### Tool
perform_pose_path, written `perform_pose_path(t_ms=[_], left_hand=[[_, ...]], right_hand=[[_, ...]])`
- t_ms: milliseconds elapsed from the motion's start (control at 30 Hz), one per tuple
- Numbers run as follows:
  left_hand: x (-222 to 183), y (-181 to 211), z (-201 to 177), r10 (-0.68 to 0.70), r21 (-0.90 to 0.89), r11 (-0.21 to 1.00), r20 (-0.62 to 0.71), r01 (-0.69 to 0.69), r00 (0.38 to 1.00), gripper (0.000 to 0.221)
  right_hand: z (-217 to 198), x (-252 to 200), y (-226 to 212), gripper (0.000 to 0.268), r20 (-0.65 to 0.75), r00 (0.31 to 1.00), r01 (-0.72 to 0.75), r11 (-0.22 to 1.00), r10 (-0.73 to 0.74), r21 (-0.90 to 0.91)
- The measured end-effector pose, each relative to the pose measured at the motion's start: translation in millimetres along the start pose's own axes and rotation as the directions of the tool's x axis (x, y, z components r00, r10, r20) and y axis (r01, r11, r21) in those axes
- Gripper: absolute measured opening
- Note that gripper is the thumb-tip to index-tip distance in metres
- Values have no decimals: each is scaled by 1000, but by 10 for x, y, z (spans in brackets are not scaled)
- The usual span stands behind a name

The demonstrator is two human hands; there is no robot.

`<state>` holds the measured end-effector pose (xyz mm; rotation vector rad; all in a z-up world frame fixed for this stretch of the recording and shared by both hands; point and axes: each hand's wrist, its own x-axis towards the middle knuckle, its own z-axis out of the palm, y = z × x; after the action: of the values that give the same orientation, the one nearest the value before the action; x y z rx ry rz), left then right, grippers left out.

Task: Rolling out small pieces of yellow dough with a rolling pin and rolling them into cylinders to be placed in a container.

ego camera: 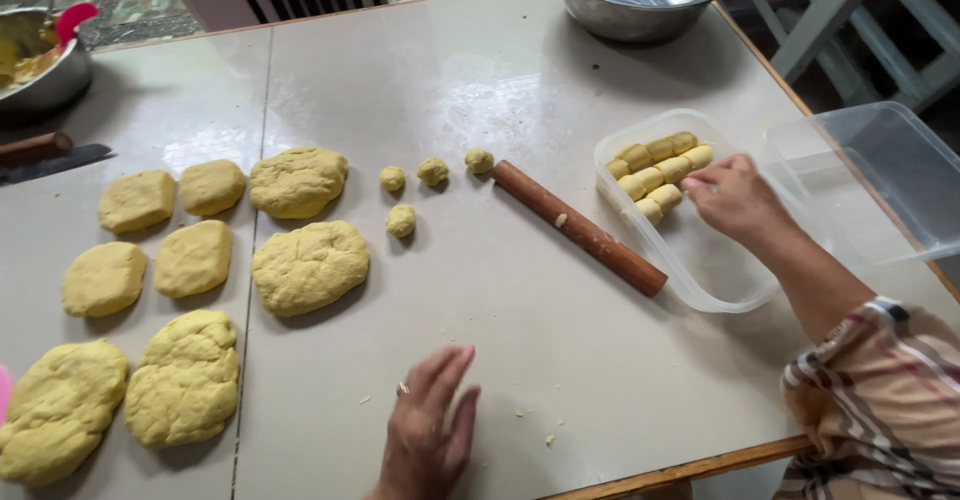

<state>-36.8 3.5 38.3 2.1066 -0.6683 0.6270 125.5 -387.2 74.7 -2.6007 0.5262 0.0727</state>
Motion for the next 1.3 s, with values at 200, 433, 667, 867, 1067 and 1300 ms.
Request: perform_pose_path(t_ms=[200,433,667,867,1067,1300], left_hand=[[1065,-993,273,-122,601,797,61,61,991,57],[1230,-1591,657,-481,714,634,62,298,874,44],[909,-860,371,-68,176,982,9,65,998,57],[367,-320,585,-63,156,988,345,9,936,66],[489,403,319,-428,-405,800,133,443,894,49],[656,752,296,-741,-844,71,312,531,595,20]], right_hand=[[243,-532,-340,27,-436,561,701,684,-704,-201],[1061,-615,-729,65,-177,678,541,647,-714,-536],[787,-1015,-706,61,-310,700,650,754,-643,-96],[567,-1327,-603,66,191,835,230,641,-516,732],[541,-1734,-628,80,105,750,354,531,-653,770],[608,-2280,-935,72,-182,683,722,618,-707,311]])
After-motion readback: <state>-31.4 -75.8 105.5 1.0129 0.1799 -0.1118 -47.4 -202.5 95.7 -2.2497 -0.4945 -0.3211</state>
